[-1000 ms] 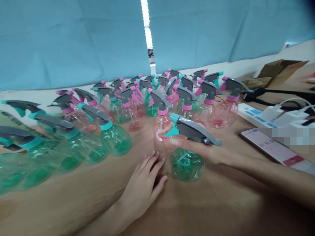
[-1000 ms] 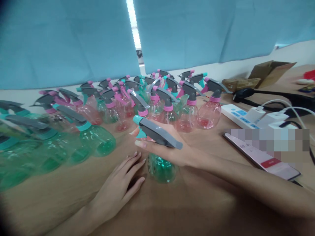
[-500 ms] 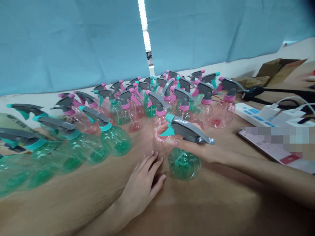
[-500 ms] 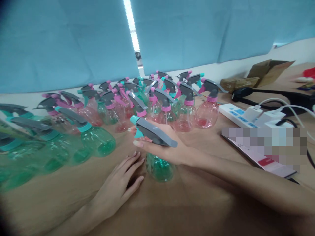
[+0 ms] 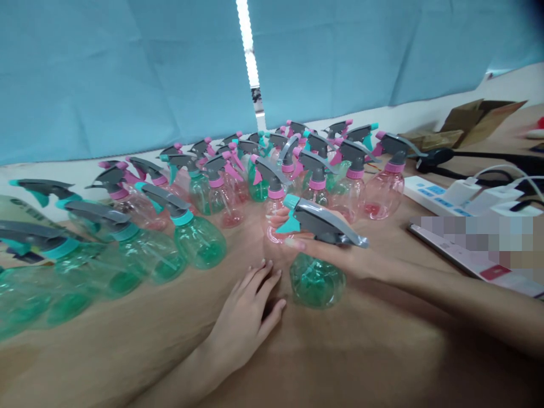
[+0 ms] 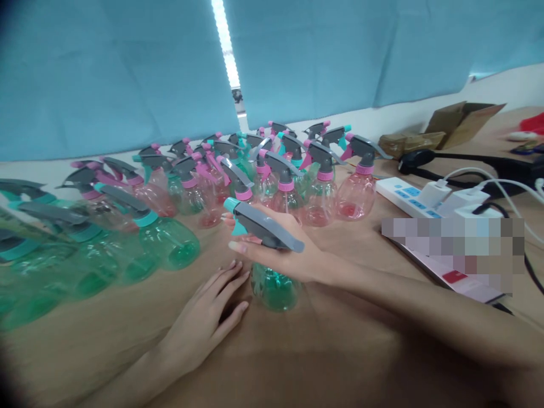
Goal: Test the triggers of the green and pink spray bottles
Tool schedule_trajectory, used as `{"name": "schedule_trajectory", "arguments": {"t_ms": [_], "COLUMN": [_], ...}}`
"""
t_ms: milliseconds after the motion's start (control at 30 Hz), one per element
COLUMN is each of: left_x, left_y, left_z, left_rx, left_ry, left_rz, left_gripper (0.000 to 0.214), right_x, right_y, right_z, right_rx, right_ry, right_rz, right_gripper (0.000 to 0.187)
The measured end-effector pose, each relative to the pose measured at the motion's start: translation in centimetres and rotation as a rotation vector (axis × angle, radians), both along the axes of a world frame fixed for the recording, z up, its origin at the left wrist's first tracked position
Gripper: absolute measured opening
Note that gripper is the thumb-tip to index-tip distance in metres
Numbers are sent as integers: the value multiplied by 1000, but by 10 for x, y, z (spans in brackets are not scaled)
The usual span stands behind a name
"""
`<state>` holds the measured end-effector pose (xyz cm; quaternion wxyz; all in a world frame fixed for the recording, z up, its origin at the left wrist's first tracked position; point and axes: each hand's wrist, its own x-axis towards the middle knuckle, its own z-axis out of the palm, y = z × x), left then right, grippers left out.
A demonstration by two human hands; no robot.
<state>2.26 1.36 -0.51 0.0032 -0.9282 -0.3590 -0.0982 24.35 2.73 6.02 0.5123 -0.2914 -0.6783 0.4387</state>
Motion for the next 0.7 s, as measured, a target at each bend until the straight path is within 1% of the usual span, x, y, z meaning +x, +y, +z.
{"name": "schedule_trajectory", "arguments": {"t_ms": [100, 300, 400, 500, 567, 700], "left_x": [0, 1, 1, 1, -1, -12], "left_y": [0, -3, -3, -3, -3, -6], "left_z": [-2, -3, -2, -2, -2, -3], "left_rx": [-5, -20, -26, -28, -27, -22], "left_ry": [-5, -13, -10, -29, -44, -75], "left_rz": [12, 23, 19, 1, -10, -17], "left_gripper": [44, 43, 42, 40, 37, 34], "right_x": [-1, -5, -11, -19, -23, -27], "right_y": [-2, -3, -4, -5, -6, -6], "right_z": [1, 2, 2, 1, -2, -7], "right_rx": [-26, -1, 20, 5, 32, 136], "right_ry": [11, -78, -82, -95, -111, -147], "right_rz": [-10, -99, -89, -95, -152, -326], "right_gripper": [48, 40, 38, 34, 33, 32]}}
